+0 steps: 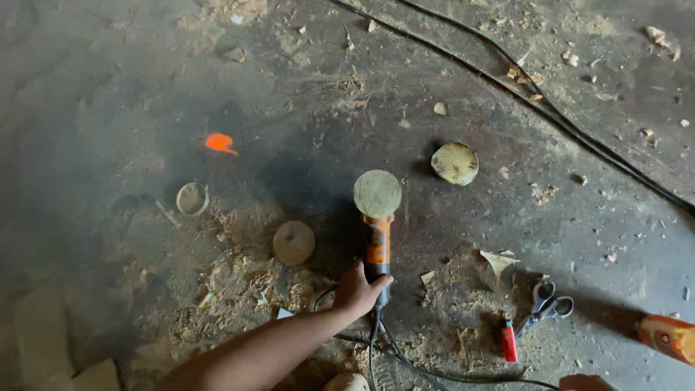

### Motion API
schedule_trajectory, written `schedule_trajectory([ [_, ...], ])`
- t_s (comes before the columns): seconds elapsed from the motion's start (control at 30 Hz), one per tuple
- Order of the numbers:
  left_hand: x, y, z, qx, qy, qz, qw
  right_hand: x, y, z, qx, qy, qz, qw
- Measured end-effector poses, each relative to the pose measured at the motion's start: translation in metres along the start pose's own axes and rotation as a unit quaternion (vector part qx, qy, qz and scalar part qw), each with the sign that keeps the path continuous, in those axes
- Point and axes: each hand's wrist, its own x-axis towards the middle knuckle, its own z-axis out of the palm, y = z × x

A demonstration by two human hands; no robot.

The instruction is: The person prepares a hand sander by cutting and attaching sandpaper discs. They cut a circle from a sheet of paper using scissors, apply liquid adhesive from a bottle, and attach the paper to the sander's base.

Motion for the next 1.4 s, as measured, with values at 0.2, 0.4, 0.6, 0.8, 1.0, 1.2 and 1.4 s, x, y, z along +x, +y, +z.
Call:
schedule_trajectory([
  [0.2,0.005,-0.006,-0.003,0.038,-0.044,-0.045,0.997,0.002,0.002,-0.015,-0.037,0.057,-0.108,0.992],
  [0.4,0.039,-0.012,-0.002,0.109,-0.010,-0.025,0.994,-0.023,-0.010,-0.033,-0.025,0.158,-0.079,0.984],
  [0.6,0.086,0.013,-0.011,0.201,-0.045,-0.096,0.974,-0.099,-0.100,-0.069,-0.032,0.192,0.052,0.979],
  [0.8,0.063,0.027,0.026,0.238,-0.129,-0.038,0.962,-0.170,-0.125,-0.076,0.045,0.256,0.091,0.961],
  [1.0,0.041,0.019,0.080,0.352,-0.223,0.053,0.908,-0.144,-0.130,-0.074,-0.001,0.217,0.077,0.973],
  [1.2,0.046,0.027,0.095,0.325,-0.230,0.085,0.913,-0.105,-0.142,-0.086,-0.059,0.329,-0.134,0.933],
  [1.4,0.046,0.024,0.076,0.280,-0.202,0.060,0.937,-0.121,-0.171,-0.123,0.001,0.250,0.020,0.968],
])
